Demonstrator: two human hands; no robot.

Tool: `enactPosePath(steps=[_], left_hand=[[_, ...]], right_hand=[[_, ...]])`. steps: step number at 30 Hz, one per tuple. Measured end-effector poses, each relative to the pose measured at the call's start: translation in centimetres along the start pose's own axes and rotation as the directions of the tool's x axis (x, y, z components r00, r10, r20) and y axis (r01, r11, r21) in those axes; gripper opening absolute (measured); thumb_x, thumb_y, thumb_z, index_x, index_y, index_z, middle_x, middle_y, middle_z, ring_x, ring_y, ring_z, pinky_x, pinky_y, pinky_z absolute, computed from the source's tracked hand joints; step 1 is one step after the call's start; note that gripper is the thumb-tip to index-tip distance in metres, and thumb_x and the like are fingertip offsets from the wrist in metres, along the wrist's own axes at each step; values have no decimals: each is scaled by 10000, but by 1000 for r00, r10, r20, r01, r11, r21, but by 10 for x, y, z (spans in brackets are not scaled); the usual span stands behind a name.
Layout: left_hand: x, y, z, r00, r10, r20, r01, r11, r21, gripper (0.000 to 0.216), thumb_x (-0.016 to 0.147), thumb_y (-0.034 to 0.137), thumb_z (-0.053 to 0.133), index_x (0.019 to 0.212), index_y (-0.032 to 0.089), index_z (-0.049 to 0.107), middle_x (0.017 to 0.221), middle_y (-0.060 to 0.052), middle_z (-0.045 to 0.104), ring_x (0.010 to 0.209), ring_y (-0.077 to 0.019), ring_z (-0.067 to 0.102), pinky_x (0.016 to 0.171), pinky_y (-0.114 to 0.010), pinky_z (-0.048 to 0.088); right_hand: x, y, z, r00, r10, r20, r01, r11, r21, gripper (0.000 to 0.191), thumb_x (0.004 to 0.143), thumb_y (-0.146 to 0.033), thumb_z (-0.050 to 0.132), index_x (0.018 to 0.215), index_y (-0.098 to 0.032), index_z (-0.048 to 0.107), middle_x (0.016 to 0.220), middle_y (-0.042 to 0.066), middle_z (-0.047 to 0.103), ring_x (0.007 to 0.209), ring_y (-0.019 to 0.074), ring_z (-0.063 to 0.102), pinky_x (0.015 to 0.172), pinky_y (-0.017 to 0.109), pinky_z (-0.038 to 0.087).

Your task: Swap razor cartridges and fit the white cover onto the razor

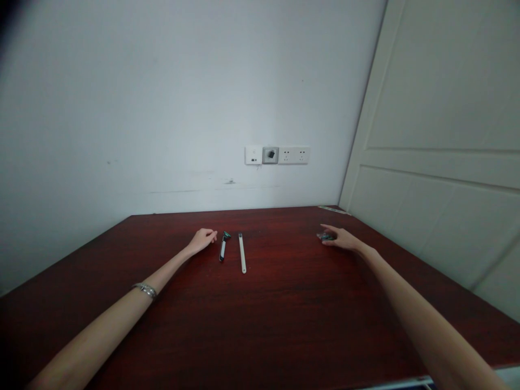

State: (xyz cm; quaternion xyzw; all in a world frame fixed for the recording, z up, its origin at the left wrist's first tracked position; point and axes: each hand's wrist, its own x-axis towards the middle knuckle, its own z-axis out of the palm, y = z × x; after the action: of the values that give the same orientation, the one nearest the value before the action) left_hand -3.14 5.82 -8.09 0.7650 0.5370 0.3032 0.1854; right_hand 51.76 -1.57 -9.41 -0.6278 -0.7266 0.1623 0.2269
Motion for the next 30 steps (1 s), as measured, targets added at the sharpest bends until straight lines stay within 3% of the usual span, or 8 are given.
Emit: enactPosePath(steps=[6, 11, 16, 21, 25, 30], left_hand=[[0, 0, 2, 1000, -22, -8, 22, 999, 23, 413, 793, 443, 381, 613, 162, 625, 601, -38, 632, 625, -173, 601, 674, -269, 415], [-2, 4, 3, 998, -60, -28, 62, 997, 50, 390, 800, 419, 394, 612, 174, 632, 627, -37, 645, 639, -172, 604, 659, -259, 413], [-4, 7, 2, 988, -140, -69, 145, 987, 73, 344, 788, 353, 420, 596, 172, 640, 634, -49, 649, 661, -178, 607, 648, -254, 408], [-6, 5, 3, 986, -136, -94, 142, 988, 64, 339, 790, 333, 416, 606, 161, 644, 624, -52, 646, 651, -172, 604, 627, -245, 401], [-7, 2, 4, 987, -121, -109, 129, 990, 64, 340, 793, 330, 416, 612, 157, 646, 641, -55, 653, 654, -170, 603, 628, -245, 395], [-8, 3, 4, 986, -121, -118, 130, 989, 69, 331, 790, 322, 420, 613, 158, 646, 670, -60, 661, 676, -175, 604, 641, -249, 396]], right_hand=[[-2, -4, 3, 992, 36, -122, -35, 999, 8, 902, 659, -522, 602, 1410, -185, 233, 1118, 86, 633, 1034, 249, 582, 957, 394, 396], [8, -47, 19, 972, -44, -229, 45, 999, 0, 883, 664, -510, 619, 1403, -207, 242, 1074, 78, 643, 1002, 247, 595, 926, 398, 424], [25, -123, 55, 950, -216, -226, 229, 973, 34, 856, 670, -473, 642, 1392, -201, 271, 1014, 74, 642, 934, 229, 608, 882, 382, 447], [41, -184, 102, 927, -347, -145, 360, 930, 74, 869, 660, -462, 672, 1387, -192, 279, 1017, 70, 600, 932, 208, 573, 871, 372, 432], [52, -208, 129, 920, -379, -104, 384, 923, 33, 890, 635, -494, 687, 1384, -220, 293, 1008, 68, 577, 944, 221, 541, 853, 377, 419], [61, -214, 140, 937, -326, -123, 325, 945, -24, 894, 632, -547, 669, 1382, -234, 298, 986, 78, 571, 928, 235, 520, 820, 389, 403]])
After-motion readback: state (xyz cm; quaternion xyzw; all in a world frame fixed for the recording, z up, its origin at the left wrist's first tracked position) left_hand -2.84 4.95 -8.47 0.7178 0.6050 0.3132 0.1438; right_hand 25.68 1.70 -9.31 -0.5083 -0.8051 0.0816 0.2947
